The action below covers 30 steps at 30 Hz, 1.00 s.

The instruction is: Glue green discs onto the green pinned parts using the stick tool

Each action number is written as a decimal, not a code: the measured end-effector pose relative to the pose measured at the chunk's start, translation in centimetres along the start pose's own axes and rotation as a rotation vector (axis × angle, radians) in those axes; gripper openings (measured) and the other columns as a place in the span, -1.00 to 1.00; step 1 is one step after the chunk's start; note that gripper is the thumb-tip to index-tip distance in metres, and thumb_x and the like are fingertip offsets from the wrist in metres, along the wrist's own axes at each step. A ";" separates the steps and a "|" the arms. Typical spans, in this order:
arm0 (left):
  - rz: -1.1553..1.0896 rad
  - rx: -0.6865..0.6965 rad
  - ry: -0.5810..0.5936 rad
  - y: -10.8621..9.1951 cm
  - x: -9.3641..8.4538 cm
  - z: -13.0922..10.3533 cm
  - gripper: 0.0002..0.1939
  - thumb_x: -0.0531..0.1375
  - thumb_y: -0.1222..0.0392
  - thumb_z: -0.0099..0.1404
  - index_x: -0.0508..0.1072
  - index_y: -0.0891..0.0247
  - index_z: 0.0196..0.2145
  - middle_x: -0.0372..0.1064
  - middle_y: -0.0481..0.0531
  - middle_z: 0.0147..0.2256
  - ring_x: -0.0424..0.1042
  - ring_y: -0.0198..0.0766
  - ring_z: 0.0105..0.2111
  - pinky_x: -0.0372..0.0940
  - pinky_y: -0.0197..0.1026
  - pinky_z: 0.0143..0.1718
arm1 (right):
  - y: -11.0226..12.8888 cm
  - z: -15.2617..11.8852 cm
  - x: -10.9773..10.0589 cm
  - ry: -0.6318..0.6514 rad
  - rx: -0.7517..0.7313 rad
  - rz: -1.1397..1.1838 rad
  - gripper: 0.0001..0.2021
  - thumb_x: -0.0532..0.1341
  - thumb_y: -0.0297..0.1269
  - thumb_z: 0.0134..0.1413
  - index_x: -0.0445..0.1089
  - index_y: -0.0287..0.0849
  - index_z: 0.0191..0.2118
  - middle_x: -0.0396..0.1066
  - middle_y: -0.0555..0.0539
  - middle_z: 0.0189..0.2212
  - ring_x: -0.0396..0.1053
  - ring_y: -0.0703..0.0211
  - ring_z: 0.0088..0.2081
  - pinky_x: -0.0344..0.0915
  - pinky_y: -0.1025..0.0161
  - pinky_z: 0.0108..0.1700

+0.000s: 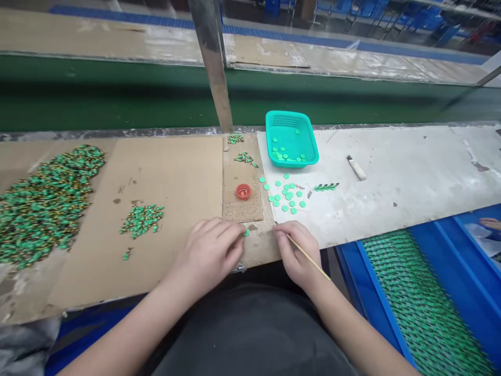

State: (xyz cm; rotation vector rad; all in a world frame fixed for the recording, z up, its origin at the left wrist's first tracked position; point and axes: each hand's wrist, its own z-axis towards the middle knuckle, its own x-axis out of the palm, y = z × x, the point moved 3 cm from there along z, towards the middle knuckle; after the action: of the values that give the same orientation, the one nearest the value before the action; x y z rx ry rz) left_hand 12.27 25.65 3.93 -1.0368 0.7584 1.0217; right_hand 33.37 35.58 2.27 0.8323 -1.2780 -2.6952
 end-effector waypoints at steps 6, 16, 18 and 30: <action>-0.082 -0.164 -0.021 -0.6 1.1 0.6 -0.92 0.23 0.17 0.59 0.53 0.17 -0.08 0.59 0.06 -0.24 0.59 0.00 -0.19 0.41 0.01 -0.11 | 0.1 0.1 -0.3 -0.009 -0.054 0.036 -0.82 0.23 -0.50 0.51 0.58 -0.13 -0.02 0.67 -0.11 -0.22 0.67 0.10 -0.19 0.63 0.17 -0.09; -0.125 -0.240 -0.057 0.1 -0.9 -3.0 -0.79 0.21 0.23 0.59 0.56 0.10 0.10 0.68 0.07 -0.01 0.66 -0.16 0.01 0.55 -0.08 0.12 | -1.2 -1.4 -0.6 0.020 -0.023 0.011 -0.88 0.27 -0.37 0.55 0.58 -0.06 -0.01 0.68 -0.11 -0.17 0.70 0.04 -0.17 0.65 0.14 -0.10; -0.049 -0.396 -0.164 2.4 -3.0 -6.1 -0.82 0.19 0.15 0.61 0.56 0.16 0.05 0.66 0.11 -0.10 0.64 -0.15 -0.13 0.56 -0.09 -0.03 | -1.3 -1.8 -0.8 0.030 -0.018 -0.010 -0.89 0.29 -0.34 0.55 0.59 -0.04 -0.01 0.69 -0.11 -0.15 0.70 0.02 -0.16 0.65 0.14 -0.09; 0.103 -0.735 -0.164 9.4 -8.0 -13.9 -0.82 0.29 0.07 0.51 0.65 0.16 -0.21 0.63 0.03 -0.29 0.60 -0.17 -0.28 0.55 -0.10 -0.10 | -2.1 -2.5 -0.5 0.066 -0.037 -0.072 -0.87 0.31 -0.18 0.54 0.61 -0.05 -0.02 0.71 -0.11 -0.12 0.72 -0.03 -0.16 0.65 0.09 -0.03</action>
State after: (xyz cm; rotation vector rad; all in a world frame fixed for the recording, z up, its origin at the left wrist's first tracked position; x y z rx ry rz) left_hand 0.05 11.62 3.15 -1.5194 0.2916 1.5069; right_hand 35.45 35.36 -0.33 0.9725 -1.2035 -2.7116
